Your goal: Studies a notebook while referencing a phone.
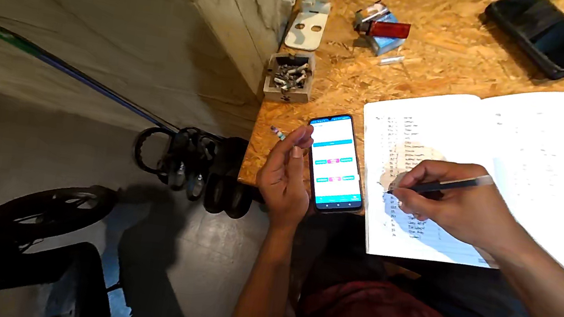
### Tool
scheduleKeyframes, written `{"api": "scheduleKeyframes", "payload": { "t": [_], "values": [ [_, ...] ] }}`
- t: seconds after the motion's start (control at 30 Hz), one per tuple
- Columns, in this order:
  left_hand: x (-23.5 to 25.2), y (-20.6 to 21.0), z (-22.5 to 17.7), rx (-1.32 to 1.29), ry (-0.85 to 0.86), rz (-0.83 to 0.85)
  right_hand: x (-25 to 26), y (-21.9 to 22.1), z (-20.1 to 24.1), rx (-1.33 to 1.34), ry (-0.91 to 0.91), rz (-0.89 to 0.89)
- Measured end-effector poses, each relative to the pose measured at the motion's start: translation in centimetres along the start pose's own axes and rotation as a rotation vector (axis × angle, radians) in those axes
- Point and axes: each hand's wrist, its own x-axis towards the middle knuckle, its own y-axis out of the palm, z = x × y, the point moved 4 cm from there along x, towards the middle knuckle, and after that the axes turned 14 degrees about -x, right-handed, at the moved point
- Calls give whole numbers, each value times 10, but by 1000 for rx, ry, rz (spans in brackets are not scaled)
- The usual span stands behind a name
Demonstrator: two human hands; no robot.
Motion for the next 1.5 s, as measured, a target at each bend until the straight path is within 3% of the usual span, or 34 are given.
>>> {"api": "scheduleKeyframes", "payload": {
  "t": [0.37, 0.63, 0.77, 0.87, 1.07, 1.2, 1.37, 1.5],
  "values": [
    [-6, -41, -19, -100, -79, -54, -5, 1, 4, 119, -152, 15],
    [75, -41, -12, 293, -361, 246, 6, 17, 26, 84, -253, 61],
    [115, -34, 6, 444, -623, 244, 5, 21, 33, 43, -250, 82],
    [128, -28, 17, 491, -689, 197, 3, 22, 33, 10, -283, 118],
    [135, -21, 19, 453, -639, 145, 4, 28, 35, -28, -361, 193],
    [128, -19, 6, 398, -569, 153, 7, 31, 33, -80, -300, 185],
    [84, -23, -50, 284, -319, 243, 8, 29, 28, -5, -251, 120],
    [27, -29, -109, 180, -102, 184, 7, 29, 22, 70, -322, 127]
  ]
}}
